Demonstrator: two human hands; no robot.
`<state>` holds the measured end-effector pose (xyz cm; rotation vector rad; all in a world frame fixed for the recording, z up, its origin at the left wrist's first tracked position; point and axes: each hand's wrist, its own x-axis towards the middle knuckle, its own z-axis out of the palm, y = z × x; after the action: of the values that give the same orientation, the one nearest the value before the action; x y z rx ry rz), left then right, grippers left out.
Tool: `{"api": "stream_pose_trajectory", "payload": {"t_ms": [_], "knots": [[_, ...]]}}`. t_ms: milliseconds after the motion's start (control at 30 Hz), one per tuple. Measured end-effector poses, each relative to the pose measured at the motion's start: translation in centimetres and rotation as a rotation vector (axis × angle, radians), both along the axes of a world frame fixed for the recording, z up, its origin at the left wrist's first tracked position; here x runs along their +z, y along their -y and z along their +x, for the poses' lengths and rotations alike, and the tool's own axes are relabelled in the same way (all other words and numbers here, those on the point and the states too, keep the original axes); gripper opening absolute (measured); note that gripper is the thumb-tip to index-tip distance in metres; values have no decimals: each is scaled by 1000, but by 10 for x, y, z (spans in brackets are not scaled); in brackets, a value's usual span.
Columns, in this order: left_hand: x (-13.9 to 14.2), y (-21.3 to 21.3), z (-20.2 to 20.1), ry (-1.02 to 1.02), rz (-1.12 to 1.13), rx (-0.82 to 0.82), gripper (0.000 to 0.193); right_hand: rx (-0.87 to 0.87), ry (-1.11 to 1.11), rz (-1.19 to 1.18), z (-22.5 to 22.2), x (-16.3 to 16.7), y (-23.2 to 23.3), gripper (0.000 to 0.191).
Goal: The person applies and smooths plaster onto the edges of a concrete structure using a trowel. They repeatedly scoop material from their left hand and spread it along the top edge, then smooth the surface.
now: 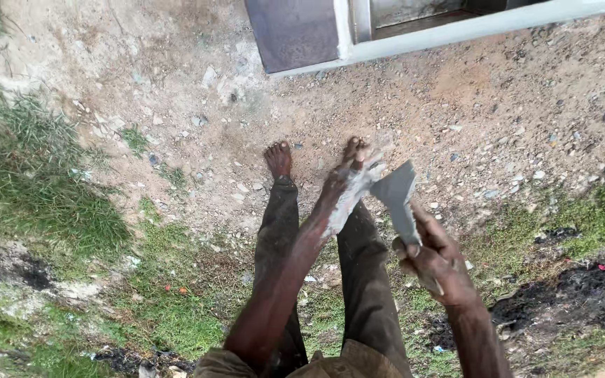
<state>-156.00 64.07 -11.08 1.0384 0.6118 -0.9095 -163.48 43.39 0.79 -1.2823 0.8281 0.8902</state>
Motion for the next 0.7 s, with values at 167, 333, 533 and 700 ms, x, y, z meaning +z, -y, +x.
{"api": "stream_pose_trajectory", "payload": {"t_ms": [167, 333, 533, 700], "knots": [[-17, 40, 31, -286, -554, 391, 99, 344, 324, 336, -4, 2, 27, 69], [-33, 24, 12, -117, -483, 349, 89, -465, -62, 390, 30, 14, 83, 83], [-58, 22, -74, -192, -346, 438, 66, 460, 861, -894, 87, -55, 166, 74], [-81, 30, -140, -396, -375, 551, 64, 725, 1006, -1302, 129, -165, 201, 80]]}}
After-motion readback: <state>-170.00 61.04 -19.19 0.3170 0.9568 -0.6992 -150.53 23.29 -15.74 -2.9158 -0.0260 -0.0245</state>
